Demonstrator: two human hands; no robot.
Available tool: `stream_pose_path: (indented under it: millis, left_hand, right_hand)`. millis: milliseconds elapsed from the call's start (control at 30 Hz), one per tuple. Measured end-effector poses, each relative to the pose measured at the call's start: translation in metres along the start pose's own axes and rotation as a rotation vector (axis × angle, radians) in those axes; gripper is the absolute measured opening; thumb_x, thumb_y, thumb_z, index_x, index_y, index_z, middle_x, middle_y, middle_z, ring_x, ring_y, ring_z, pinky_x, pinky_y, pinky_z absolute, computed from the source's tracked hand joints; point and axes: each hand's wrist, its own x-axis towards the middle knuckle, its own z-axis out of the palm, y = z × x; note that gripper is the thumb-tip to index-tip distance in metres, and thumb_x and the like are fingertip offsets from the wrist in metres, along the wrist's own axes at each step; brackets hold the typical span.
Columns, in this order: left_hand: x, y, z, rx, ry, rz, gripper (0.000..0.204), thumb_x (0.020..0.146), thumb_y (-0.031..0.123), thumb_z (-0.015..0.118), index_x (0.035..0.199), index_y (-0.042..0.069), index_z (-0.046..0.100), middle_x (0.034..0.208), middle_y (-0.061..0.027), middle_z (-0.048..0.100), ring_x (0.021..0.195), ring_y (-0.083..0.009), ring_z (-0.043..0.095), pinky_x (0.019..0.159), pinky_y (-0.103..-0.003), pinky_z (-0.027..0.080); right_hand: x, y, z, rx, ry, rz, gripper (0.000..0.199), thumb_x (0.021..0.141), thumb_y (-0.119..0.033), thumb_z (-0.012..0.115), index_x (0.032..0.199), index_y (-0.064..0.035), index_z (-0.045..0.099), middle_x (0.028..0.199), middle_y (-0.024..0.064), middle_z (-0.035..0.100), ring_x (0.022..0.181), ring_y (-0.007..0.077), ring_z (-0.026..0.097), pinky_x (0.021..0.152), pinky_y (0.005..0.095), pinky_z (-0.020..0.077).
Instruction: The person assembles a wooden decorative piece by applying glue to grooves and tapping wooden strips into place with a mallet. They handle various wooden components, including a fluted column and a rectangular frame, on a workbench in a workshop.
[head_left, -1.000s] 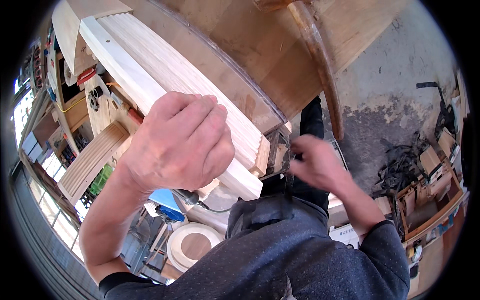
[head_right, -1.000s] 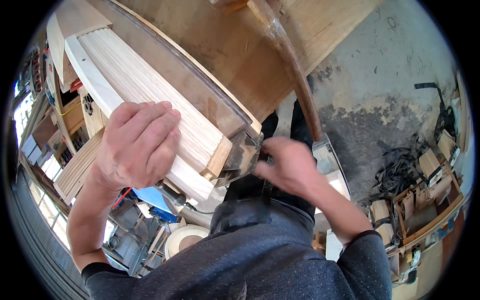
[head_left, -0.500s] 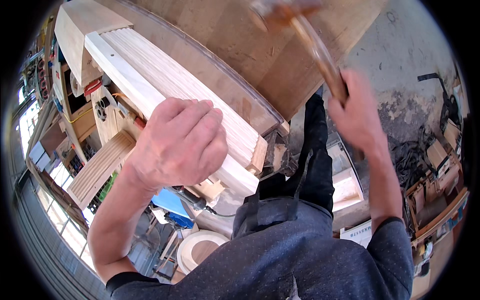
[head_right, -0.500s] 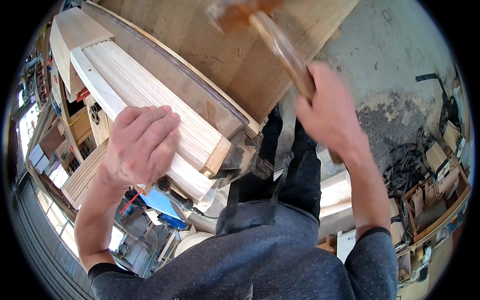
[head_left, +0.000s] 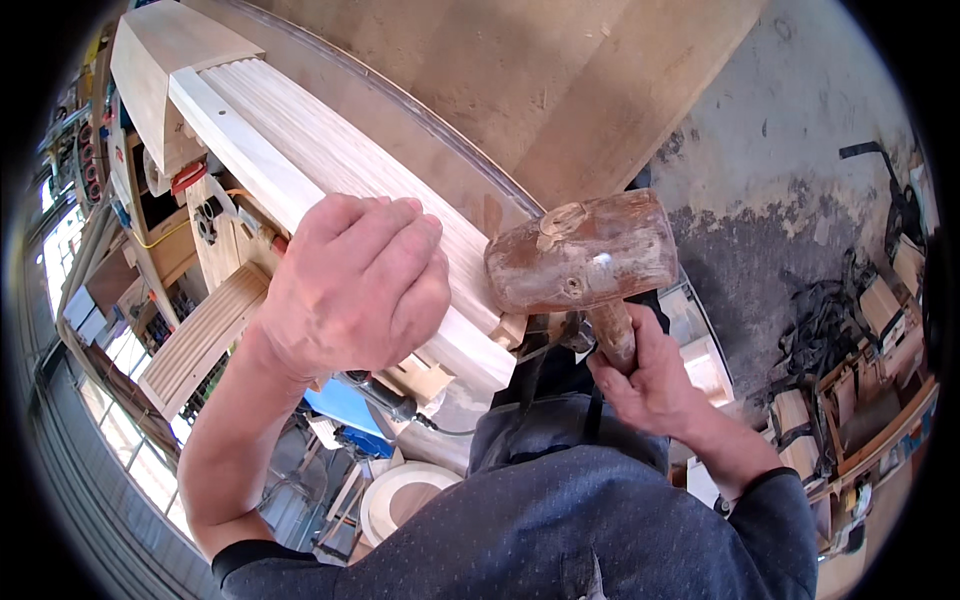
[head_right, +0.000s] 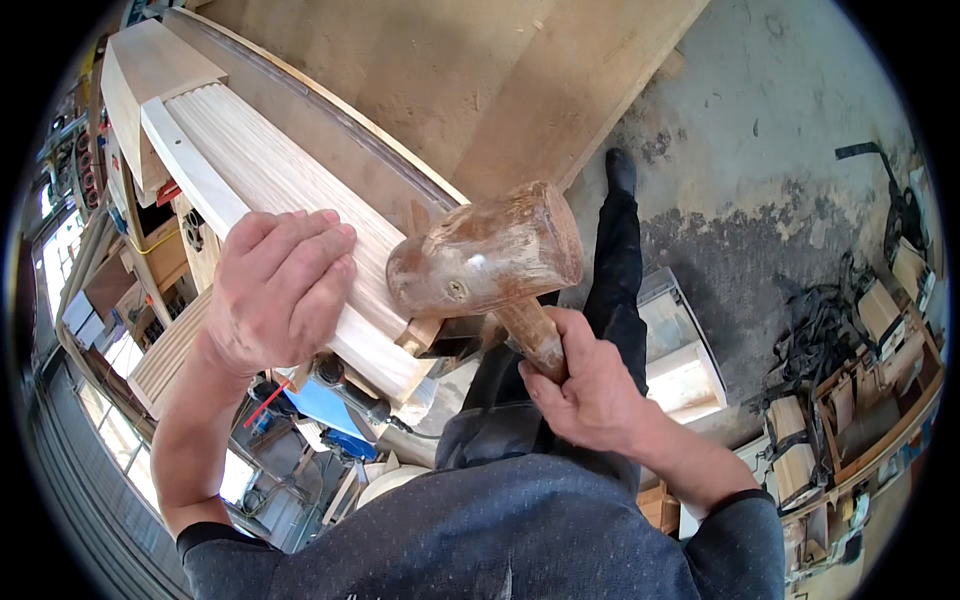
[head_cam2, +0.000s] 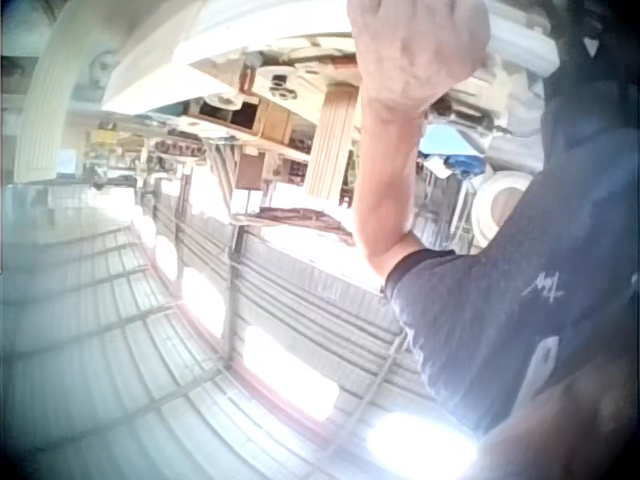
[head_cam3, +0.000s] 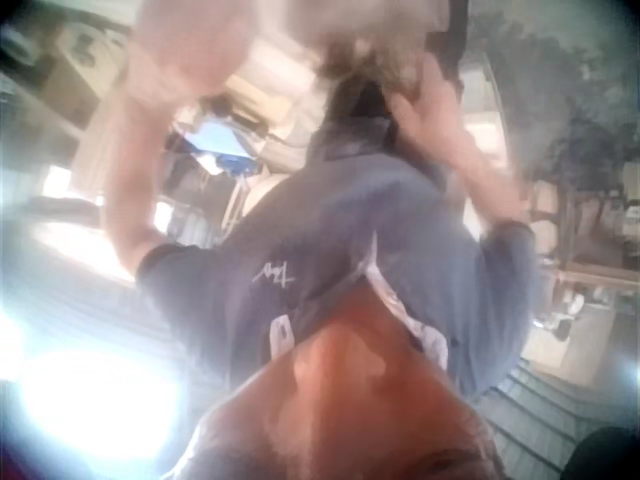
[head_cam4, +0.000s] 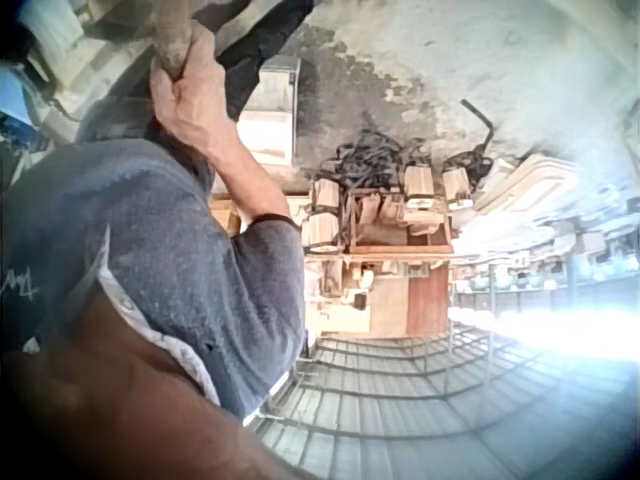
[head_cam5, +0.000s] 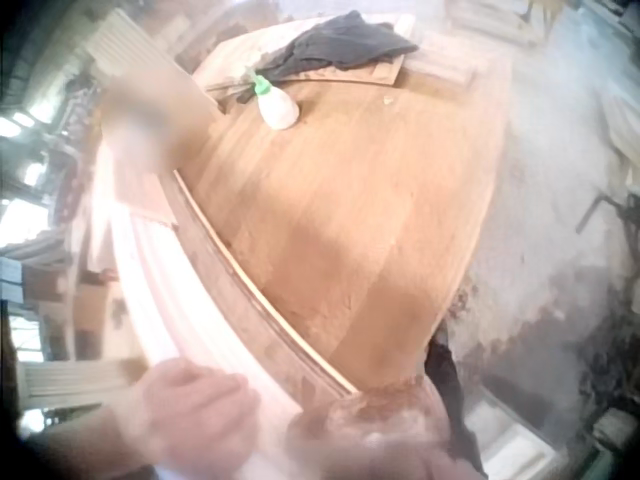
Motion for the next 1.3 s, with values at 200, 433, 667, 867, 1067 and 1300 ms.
stream_pose_path:
  millis: [200, 433, 667, 867, 1067, 1300]
  left_hand:
    - [0.001, -0.002, -0.003, -0.010, 0.003, 0.003, 0.014, 0.077, 0.001, 0.071, 0.086, 0.000, 0.060, 0.095, -0.0140, 0.072, 0.088, -0.0299, 0.073, 0.071, -0.039, 0.051]
    - [-0.001, 0.000, -0.001, 0.002, -0.001, 0.002, 0.015, 0.076, 0.002, 0.071, 0.086, 0.000, 0.060, 0.096, -0.0133, 0.072, 0.089, -0.0293, 0.072, 0.071, -0.039, 0.051]
    - [-0.004, -0.006, 0.007, 0.063, 0.082, 0.065, 0.022, 0.062, 0.011, 0.068, 0.079, 0.004, 0.056, 0.089, -0.0106, 0.065, 0.085, -0.0245, 0.068, 0.068, -0.034, 0.047]
    - [-0.004, -0.005, 0.002, 0.055, 0.051, 0.061, 0.021, 0.063, 0.009, 0.069, 0.079, 0.004, 0.056, 0.088, -0.0095, 0.065, 0.083, -0.0239, 0.067, 0.068, -0.034, 0.046]
    - [-0.012, -0.002, -0.008, 0.057, -0.081, 0.033, 0.021, 0.067, 0.008, 0.070, 0.081, 0.006, 0.055, 0.091, -0.0065, 0.066, 0.085, -0.0224, 0.066, 0.073, -0.035, 0.047]
    - [-0.013, -0.003, 0.000, 0.106, 0.072, 0.043, 0.019, 0.077, 0.016, 0.066, 0.072, 0.013, 0.048, 0.072, -0.0023, 0.050, 0.073, -0.0194, 0.056, 0.071, -0.035, 0.044]
  right_hand:
    - [-0.005, 0.001, 0.002, -0.127, 0.109, -0.086, 0.049, 0.091, -0.007, 0.068, 0.133, -0.0008, 0.044, 0.090, 0.0210, 0.068, 0.078, 0.0315, 0.073, 0.070, 0.0364, 0.0540]
    - [-0.010, 0.009, 0.003, -0.029, 0.205, -0.055, 0.047, 0.092, -0.005, 0.066, 0.132, -0.0011, 0.042, 0.086, 0.0228, 0.065, 0.074, 0.0413, 0.069, 0.067, 0.0385, 0.0530]
    - [-0.005, 0.006, 0.015, -0.154, 0.107, -0.154, 0.047, 0.091, -0.003, 0.065, 0.131, 0.0004, 0.042, 0.086, 0.0197, 0.067, 0.072, 0.0383, 0.070, 0.065, 0.0401, 0.0534]
    - [-0.021, 0.015, 0.012, -0.165, 0.198, -0.111, 0.048, 0.091, -0.001, 0.066, 0.133, -0.0009, 0.043, 0.093, 0.0151, 0.066, 0.076, 0.0275, 0.067, 0.070, 0.0372, 0.0536]
    - [-0.042, -0.023, 0.001, -0.451, 0.252, -0.489, 0.032, 0.089, -0.001, 0.072, 0.121, -0.0035, 0.066, 0.116, 0.0109, 0.068, 0.100, 0.0242, 0.069, 0.089, 0.0369, 0.0547]
    - [-0.066, -0.058, -0.002, -0.956, 0.040, -0.476, 0.062, 0.086, -0.003, 0.070, 0.144, 0.0043, 0.048, 0.098, 0.0179, 0.067, 0.085, 0.0357, 0.069, 0.069, 0.0404, 0.0569]
